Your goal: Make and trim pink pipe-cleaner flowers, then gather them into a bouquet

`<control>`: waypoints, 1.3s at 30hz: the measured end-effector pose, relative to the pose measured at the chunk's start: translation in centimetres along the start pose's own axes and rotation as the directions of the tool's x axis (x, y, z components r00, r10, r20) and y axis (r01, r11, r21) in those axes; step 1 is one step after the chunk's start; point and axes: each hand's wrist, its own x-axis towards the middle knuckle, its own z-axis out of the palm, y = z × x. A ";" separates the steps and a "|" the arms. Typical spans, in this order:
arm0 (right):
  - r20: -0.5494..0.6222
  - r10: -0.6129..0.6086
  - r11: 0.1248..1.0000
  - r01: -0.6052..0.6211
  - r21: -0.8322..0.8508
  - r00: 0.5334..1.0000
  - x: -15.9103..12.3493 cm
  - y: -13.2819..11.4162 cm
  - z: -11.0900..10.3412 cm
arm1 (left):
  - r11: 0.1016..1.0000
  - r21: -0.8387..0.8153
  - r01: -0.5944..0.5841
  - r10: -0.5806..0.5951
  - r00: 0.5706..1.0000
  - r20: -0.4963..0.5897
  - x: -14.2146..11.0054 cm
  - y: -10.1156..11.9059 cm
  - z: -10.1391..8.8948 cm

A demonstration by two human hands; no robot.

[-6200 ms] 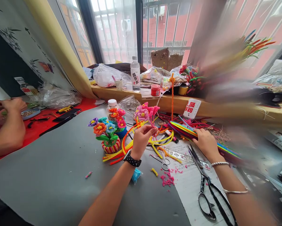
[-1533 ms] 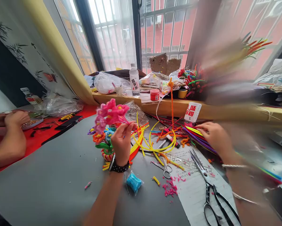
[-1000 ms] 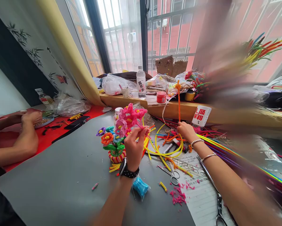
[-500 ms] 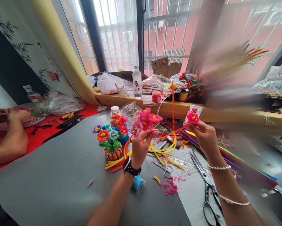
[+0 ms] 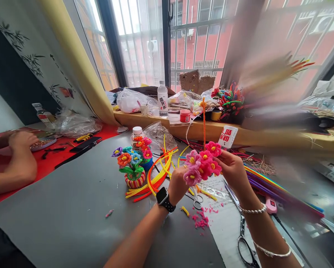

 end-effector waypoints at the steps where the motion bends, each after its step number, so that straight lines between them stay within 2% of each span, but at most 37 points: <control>1: 0.002 0.010 1.000 -0.010 0.028 1.000 0.0 -0.2 0.1 | 1.000 0.001 0.000 0.000 1.000 0.011 0.0 0.0 0.0; 4: 0.009 0.029 0.996 -0.030 0.080 1.000 -0.1 -0.5 0.2 | 1.000 0.006 0.010 -0.010 1.000 0.027 0.0 0.2 -0.3; 10: 0.005 0.027 0.997 -0.028 0.073 1.000 0.1 0.0 0.0 | 1.000 -0.024 0.018 -0.017 0.997 0.077 0.2 0.8 -0.9; 21: -0.033 0.035 0.994 -0.032 0.101 0.999 0.9 0.6 -0.3 | 0.996 -0.092 -0.012 0.021 0.995 0.101 0.6 0.2 -0.8; 28: 0.075 0.042 0.992 -0.050 0.118 0.996 1.3 0.5 -0.1 | 0.997 -0.080 -0.016 0.024 0.995 0.093 0.7 0.1 -0.9; 35: 0.104 0.052 0.985 -0.068 0.158 0.993 2.1 0.5 0.3 | 0.996 -0.086 -0.023 0.030 0.996 0.090 0.8 0.2 -1.1; 39: 0.192 0.060 0.982 -0.092 0.164 0.980 2.1 0.3 0.4 | 0.998 -0.067 -0.011 0.017 0.996 0.089 0.8 0.0 -1.2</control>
